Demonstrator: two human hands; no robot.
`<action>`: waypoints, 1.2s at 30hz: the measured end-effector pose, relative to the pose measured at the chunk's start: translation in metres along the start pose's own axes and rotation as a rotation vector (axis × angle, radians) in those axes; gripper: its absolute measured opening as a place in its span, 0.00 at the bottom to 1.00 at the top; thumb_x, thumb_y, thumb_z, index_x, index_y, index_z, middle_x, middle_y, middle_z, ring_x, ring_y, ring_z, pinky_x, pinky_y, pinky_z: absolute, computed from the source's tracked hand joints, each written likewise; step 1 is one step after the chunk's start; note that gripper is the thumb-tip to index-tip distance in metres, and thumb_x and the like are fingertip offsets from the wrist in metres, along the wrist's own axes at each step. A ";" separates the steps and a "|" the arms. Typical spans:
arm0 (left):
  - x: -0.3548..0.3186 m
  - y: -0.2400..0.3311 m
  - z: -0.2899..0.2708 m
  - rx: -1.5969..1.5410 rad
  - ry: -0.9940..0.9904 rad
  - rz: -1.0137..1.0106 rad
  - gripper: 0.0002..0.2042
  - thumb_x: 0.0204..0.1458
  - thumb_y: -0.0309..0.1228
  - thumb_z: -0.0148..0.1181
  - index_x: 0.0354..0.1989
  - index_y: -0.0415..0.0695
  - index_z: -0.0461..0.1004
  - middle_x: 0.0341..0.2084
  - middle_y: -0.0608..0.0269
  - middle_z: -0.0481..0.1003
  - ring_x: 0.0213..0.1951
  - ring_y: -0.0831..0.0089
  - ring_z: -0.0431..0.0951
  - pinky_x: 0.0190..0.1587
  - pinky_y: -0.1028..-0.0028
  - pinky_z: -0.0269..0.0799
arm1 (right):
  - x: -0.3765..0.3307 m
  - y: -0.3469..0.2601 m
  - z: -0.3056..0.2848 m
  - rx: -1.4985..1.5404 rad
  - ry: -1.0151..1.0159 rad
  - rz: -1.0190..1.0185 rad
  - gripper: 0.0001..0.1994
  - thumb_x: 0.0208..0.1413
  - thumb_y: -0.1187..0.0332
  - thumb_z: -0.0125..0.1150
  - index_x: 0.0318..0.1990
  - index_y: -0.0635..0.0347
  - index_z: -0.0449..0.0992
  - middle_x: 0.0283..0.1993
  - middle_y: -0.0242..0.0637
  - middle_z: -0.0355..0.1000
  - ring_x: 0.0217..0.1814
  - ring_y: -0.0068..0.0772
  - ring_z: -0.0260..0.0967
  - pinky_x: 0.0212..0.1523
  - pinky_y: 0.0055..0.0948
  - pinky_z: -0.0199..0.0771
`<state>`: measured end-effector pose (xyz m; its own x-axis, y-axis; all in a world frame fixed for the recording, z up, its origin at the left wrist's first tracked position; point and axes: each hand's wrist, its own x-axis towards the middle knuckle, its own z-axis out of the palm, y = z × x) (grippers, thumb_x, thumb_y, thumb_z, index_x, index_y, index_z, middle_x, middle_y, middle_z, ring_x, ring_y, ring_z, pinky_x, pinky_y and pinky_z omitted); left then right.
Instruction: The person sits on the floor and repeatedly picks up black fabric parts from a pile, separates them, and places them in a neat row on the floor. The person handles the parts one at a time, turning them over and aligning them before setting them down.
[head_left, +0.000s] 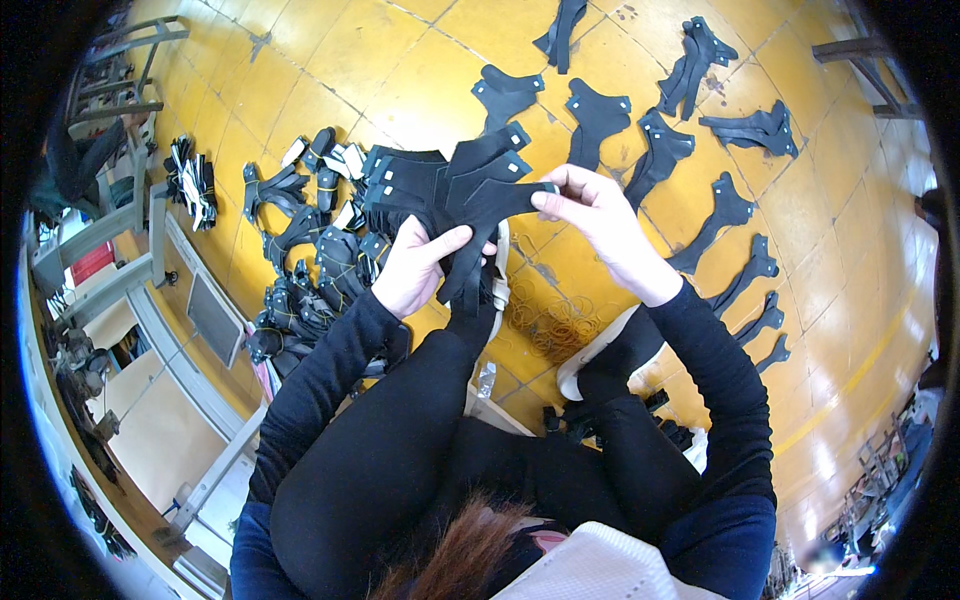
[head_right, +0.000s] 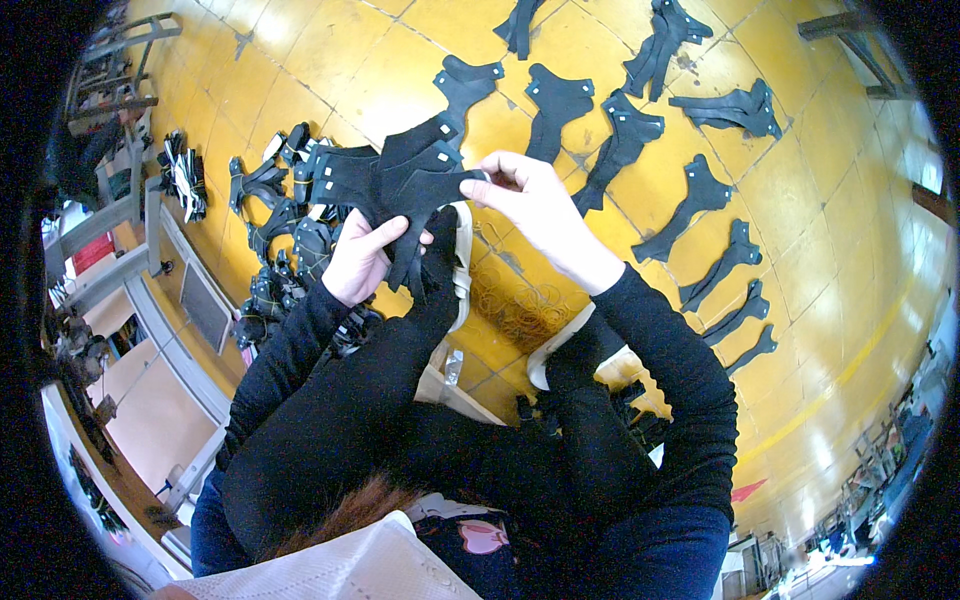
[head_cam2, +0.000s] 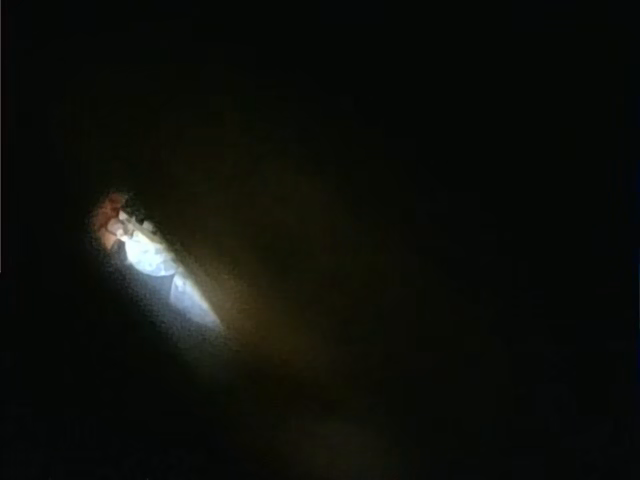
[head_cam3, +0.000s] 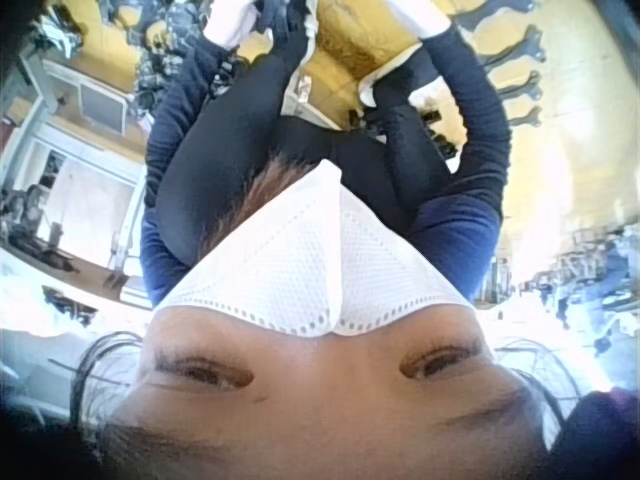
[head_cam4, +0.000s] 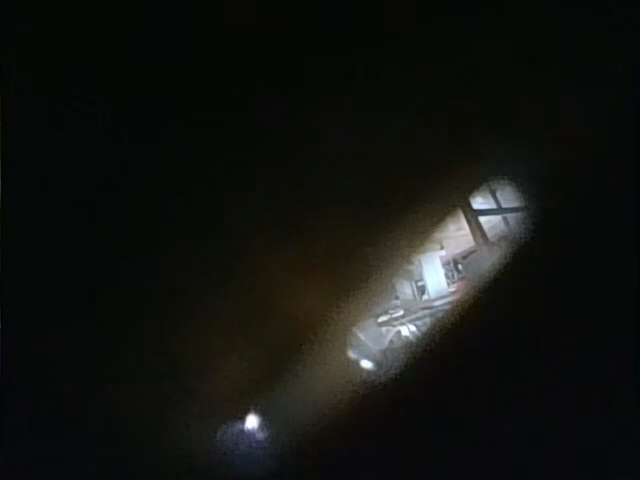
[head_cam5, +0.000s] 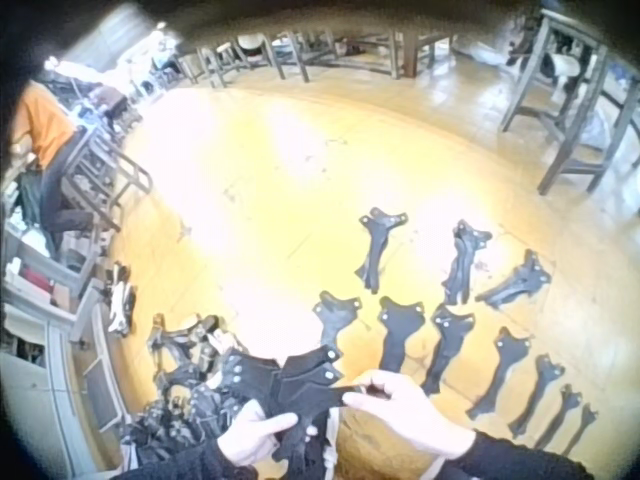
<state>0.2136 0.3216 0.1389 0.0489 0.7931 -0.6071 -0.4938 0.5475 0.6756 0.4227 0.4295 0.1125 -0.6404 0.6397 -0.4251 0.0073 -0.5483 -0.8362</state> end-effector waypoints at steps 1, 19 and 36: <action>0.001 0.000 0.000 -0.007 -0.006 -0.002 0.12 0.57 0.24 0.52 0.48 0.34 0.68 0.37 0.54 0.77 0.35 0.71 0.79 0.38 0.74 0.76 | 0.001 -0.004 0.002 0.013 0.046 -0.019 0.08 0.55 0.67 0.59 0.39 0.61 0.73 0.33 0.26 0.70 0.35 0.15 0.64 0.39 0.18 0.63; 0.001 -0.010 0.008 0.167 -0.121 -0.190 0.15 0.53 0.25 0.58 0.49 0.36 0.67 0.37 0.59 0.76 0.34 0.71 0.79 0.38 0.75 0.76 | 0.008 -0.025 0.005 -0.645 0.060 -0.496 0.07 0.50 0.68 0.60 0.34 0.58 0.79 0.35 0.34 0.73 0.40 0.33 0.68 0.42 0.29 0.66; 0.000 -0.006 0.012 0.247 -0.125 -0.212 0.23 0.53 0.23 0.59 0.56 0.37 0.60 0.46 0.58 0.72 0.40 0.74 0.77 0.43 0.76 0.75 | 0.005 -0.020 0.016 -0.577 0.003 -0.277 0.08 0.44 0.69 0.64 0.30 0.64 0.74 0.29 0.38 0.70 0.33 0.32 0.69 0.35 0.29 0.68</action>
<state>0.2271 0.3212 0.1402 0.2413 0.6727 -0.6995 -0.2367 0.7398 0.6298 0.4068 0.4354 0.1329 -0.6760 0.7179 -0.1662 0.2545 0.0158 -0.9669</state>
